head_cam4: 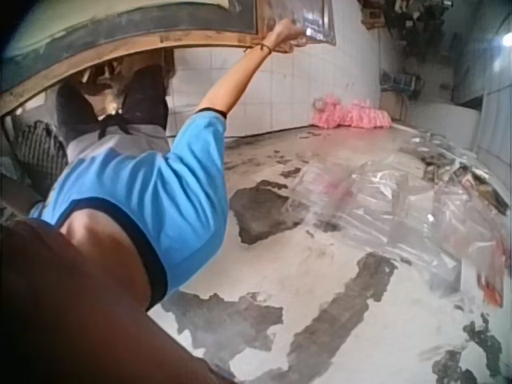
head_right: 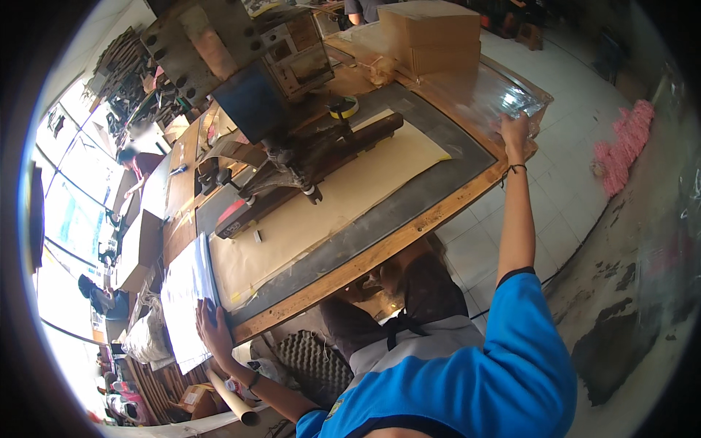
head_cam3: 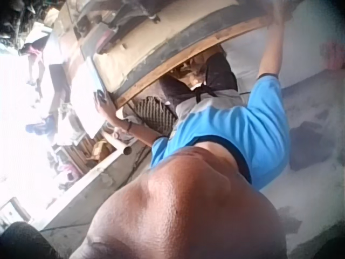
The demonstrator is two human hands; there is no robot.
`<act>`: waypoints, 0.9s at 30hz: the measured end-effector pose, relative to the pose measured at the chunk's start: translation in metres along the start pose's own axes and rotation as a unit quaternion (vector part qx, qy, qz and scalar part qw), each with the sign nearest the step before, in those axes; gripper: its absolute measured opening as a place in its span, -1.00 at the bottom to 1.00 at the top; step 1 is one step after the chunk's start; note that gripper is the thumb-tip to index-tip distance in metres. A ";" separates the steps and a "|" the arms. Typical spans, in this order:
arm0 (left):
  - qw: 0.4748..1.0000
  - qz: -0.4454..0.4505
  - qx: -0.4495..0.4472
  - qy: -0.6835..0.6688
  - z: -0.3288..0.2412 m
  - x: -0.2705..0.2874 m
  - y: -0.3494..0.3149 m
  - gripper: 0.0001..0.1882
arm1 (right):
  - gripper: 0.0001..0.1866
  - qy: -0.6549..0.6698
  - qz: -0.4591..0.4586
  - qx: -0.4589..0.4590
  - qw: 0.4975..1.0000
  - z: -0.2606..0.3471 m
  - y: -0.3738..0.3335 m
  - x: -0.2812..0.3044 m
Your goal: The person aligns plastic sheets and materials under a large industrial sealing press, holding the edges in place while the machine compresses them.
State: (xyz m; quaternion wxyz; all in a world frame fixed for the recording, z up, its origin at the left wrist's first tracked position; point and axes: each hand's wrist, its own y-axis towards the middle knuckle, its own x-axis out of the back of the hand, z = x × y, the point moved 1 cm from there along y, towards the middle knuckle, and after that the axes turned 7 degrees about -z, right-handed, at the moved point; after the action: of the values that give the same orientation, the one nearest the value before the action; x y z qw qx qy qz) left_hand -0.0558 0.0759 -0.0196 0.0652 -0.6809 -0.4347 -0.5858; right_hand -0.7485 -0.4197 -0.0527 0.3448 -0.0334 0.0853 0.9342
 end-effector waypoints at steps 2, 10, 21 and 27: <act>1.000 0.003 -0.011 -0.006 -0.003 -0.005 0.002 -0.44 | -0.29 -0.063 -0.012 0.031 0.997 -0.007 0.016 0.009; 1.000 -0.013 -0.012 -0.014 0.004 -0.001 0.001 -0.45 | -0.26 -0.439 -0.132 0.191 0.868 0.016 -0.013 0.022; 0.999 -0.005 -0.004 -0.032 -0.006 0.000 -0.001 -0.45 | -0.25 -0.563 -0.010 0.153 0.812 0.000 0.053 0.030; 1.000 0.000 0.008 -0.001 -0.013 0.008 -0.001 -0.45 | 0.02 -0.578 -0.135 0.053 0.803 -0.007 0.038 0.012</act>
State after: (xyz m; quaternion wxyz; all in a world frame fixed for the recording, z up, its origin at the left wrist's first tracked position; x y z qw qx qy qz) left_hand -0.0664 0.0730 -0.0098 0.0705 -0.6807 -0.4394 -0.5819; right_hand -0.7821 -0.4415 -0.0561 0.4540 0.5198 -0.0855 0.7186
